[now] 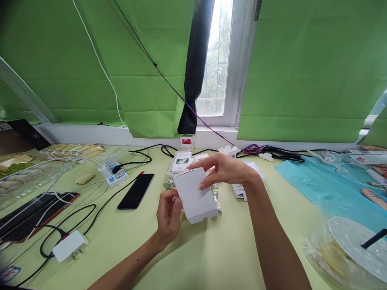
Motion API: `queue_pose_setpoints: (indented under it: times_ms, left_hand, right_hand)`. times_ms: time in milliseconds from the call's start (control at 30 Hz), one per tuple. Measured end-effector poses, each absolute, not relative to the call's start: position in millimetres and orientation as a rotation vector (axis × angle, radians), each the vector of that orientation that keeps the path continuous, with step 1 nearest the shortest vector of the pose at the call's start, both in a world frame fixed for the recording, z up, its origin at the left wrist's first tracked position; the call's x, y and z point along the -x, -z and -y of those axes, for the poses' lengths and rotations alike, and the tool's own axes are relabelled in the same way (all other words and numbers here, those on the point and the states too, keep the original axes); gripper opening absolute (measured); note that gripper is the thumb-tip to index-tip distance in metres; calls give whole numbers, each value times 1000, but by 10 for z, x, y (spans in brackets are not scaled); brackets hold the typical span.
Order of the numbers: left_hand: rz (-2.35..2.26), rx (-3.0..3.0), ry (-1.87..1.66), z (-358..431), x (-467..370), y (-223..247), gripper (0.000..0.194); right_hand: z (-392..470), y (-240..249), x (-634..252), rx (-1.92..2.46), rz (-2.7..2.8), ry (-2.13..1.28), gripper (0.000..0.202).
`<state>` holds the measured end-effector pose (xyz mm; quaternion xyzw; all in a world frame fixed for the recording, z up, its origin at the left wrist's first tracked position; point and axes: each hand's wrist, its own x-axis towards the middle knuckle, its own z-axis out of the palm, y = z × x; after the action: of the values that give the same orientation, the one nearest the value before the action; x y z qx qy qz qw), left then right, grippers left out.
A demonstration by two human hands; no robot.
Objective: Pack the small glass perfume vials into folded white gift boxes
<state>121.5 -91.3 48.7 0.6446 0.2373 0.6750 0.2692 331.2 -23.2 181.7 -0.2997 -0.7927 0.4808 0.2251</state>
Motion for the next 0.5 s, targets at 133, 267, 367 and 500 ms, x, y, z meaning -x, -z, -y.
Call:
queue_pose_setpoints:
  times_ms: [133,267,367,500]
  left_hand:
    - [-593,-1722,-1776,915,-1218,-506,7]
    - [-555,-1704,-1684,911,-1200,-479,14]
    - [-510,-1682,-1604,901,-1174,-431,23]
    - [-466,-1755,-1540,891,-1138,-407,36]
  right_hand:
    - [222,-1807,-3327,826,2176,-1325,64]
    - [236,-1831,-3345,832,2148,-1306,60]
    - [254,-1858,-3359,837,2107,-1304,60]
    - [257,-1876,-3394,817,2054,-1332,62]
